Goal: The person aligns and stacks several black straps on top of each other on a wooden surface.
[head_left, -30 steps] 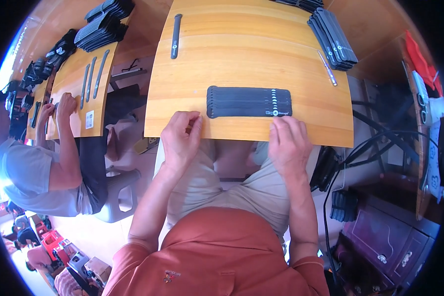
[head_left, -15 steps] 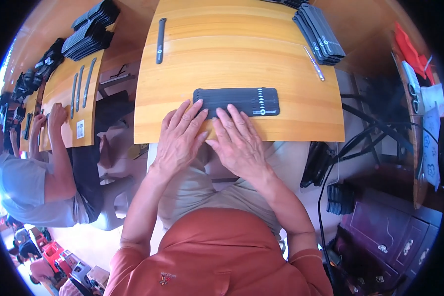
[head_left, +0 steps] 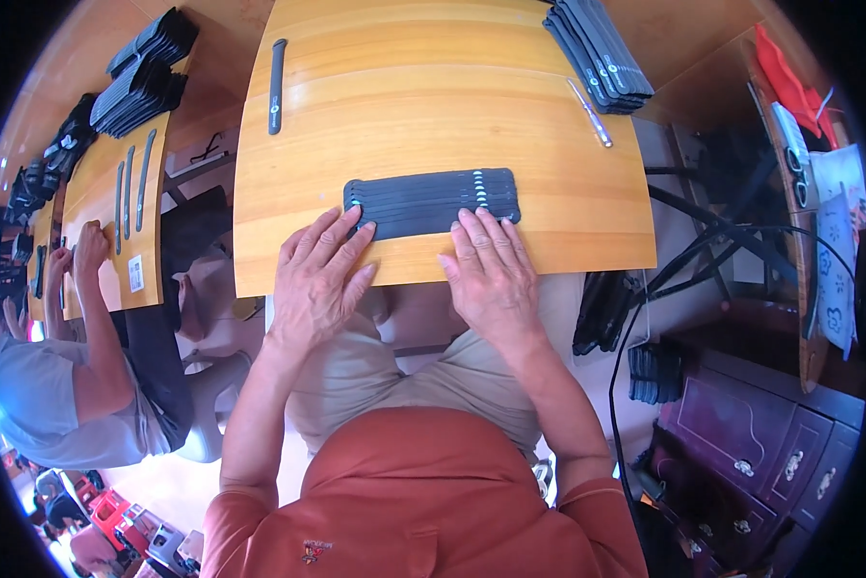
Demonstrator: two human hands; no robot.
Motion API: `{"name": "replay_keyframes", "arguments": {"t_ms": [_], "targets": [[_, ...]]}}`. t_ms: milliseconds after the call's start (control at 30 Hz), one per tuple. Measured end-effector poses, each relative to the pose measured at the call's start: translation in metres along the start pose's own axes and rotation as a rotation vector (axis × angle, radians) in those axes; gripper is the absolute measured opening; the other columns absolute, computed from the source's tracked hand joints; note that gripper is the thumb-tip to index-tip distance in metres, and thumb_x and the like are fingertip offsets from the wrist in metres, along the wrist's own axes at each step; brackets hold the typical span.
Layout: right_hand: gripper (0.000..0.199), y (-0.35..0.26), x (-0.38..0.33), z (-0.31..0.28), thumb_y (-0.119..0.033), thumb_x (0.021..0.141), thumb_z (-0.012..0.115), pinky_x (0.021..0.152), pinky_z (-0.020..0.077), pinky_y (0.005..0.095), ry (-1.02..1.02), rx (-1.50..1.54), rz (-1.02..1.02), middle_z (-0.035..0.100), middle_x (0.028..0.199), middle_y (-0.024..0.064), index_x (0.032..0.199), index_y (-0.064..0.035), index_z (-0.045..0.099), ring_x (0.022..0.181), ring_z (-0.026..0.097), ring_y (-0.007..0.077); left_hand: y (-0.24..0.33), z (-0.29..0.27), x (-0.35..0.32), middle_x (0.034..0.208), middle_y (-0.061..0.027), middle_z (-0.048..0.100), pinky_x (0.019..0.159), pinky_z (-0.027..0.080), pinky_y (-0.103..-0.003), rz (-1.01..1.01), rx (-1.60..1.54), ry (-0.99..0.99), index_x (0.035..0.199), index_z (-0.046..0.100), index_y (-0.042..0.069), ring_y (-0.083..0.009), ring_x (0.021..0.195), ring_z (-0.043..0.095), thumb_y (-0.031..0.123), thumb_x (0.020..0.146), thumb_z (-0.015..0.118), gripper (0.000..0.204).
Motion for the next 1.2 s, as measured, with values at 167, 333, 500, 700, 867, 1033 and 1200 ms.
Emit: {"name": "replay_keyframes", "arguments": {"t_ms": [167, 333, 500, 700, 867, 1033, 1200], "targets": [[0.039, 0.005, -0.003, 0.0, -0.026, 0.093, 0.071, 0.115, 0.0436, 0.0484, 0.062, -0.04, 0.008, 0.066, 0.135, 0.015, 0.12, 0.0025, 0.07, 0.132, 0.058, 0.0318, -0.001, -0.002, 0.003, 0.146, -0.0048, 0.06, 0.111, 0.039, -0.043, 0.014, 0.002, 0.013, 0.134, 0.068, 0.016, -0.0264, 0.135, 0.053, 0.034, 0.093, 0.07, 0.045], [0.037, 0.021, -0.01, -0.01, -0.021, 0.09, 0.074, 0.112, 0.0464, 0.0476, 0.112, -0.103, 0.103, 0.069, 0.13, 0.017, 0.116, 0.0039, 0.073, 0.128, 0.06, 0.0349, -0.003, -0.006, 0.006, 0.14, -0.0054, 0.062, 0.107, 0.041, -0.044, 0.049, 0.011, 0.044, 0.132, 0.069, 0.016, -0.0278, 0.128, 0.056, 0.035, 0.092, 0.072, 0.044], [0.039, 0.014, -0.005, -0.018, -0.022, 0.093, 0.071, 0.116, 0.0408, 0.0521, 0.013, -0.187, 0.119, 0.066, 0.134, 0.0169, 0.123, 0.0019, 0.071, 0.137, 0.053, 0.0374, 0.002, -0.013, 0.013, 0.131, -0.0095, 0.063, 0.105, 0.043, -0.045, 0.081, -0.023, 0.009, 0.131, 0.07, 0.015, -0.0278, 0.126, 0.055, 0.033, 0.091, 0.073, 0.044], [0.057, -0.021, 0.036, -0.009, -0.037, 0.096, 0.067, 0.123, 0.0269, 0.0561, -0.059, -0.018, -0.062, 0.051, 0.153, 0.0142, 0.141, -0.0018, 0.059, 0.149, 0.038, 0.0357, 0.001, -0.002, 0.018, 0.144, -0.0134, 0.054, 0.115, 0.037, -0.049, 0.138, -0.015, 0.005, 0.138, 0.065, 0.013, -0.0306, 0.139, 0.047, 0.032, 0.094, 0.07, 0.048], [0.069, -0.011, 0.04, 0.014, -0.046, 0.1, 0.059, 0.127, 0.0154, 0.0541, -0.227, 0.139, -0.082, 0.041, 0.162, 0.0128, 0.151, -0.0019, 0.049, 0.156, 0.027, 0.0306, -0.007, 0.0, 0.019, 0.166, -0.0077, 0.037, 0.127, 0.02, -0.051, 0.156, 0.051, -0.172, 0.153, 0.05, 0.014, -0.026, 0.156, 0.03, 0.037, 0.099, 0.062, 0.059], [0.077, 0.015, 0.035, -0.003, -0.052, 0.1, 0.057, 0.129, 0.0148, 0.048, -0.291, 0.049, -0.007, 0.036, 0.166, 0.0134, 0.154, 0.0006, 0.044, 0.158, 0.023, 0.0287, -0.017, -0.004, 0.02, 0.164, -0.0079, 0.041, 0.126, 0.022, -0.049, 0.154, 0.022, -0.157, 0.153, 0.049, 0.01, -0.0237, 0.154, 0.034, 0.039, 0.1, 0.061, 0.062], [0.082, 0.025, 0.03, -0.008, -0.048, 0.098, 0.061, 0.128, 0.0172, 0.0469, -0.307, 0.033, 0.01, 0.032, 0.167, 0.017, 0.158, 0.0009, 0.035, 0.157, 0.024, 0.0321, -0.022, -0.001, 0.017, 0.162, -0.0074, 0.043, 0.126, 0.023, -0.048, 0.151, 0.019, -0.137, 0.154, 0.046, 0.009, -0.0235, 0.152, 0.037, 0.042, 0.101, 0.059, 0.064]]}}
Point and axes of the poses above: each hand's wrist, its own x-axis towards the middle knuckle, its own z-axis out of the palm, y = z × x, the point moved 1 cm from there along x, towards the middle knuckle
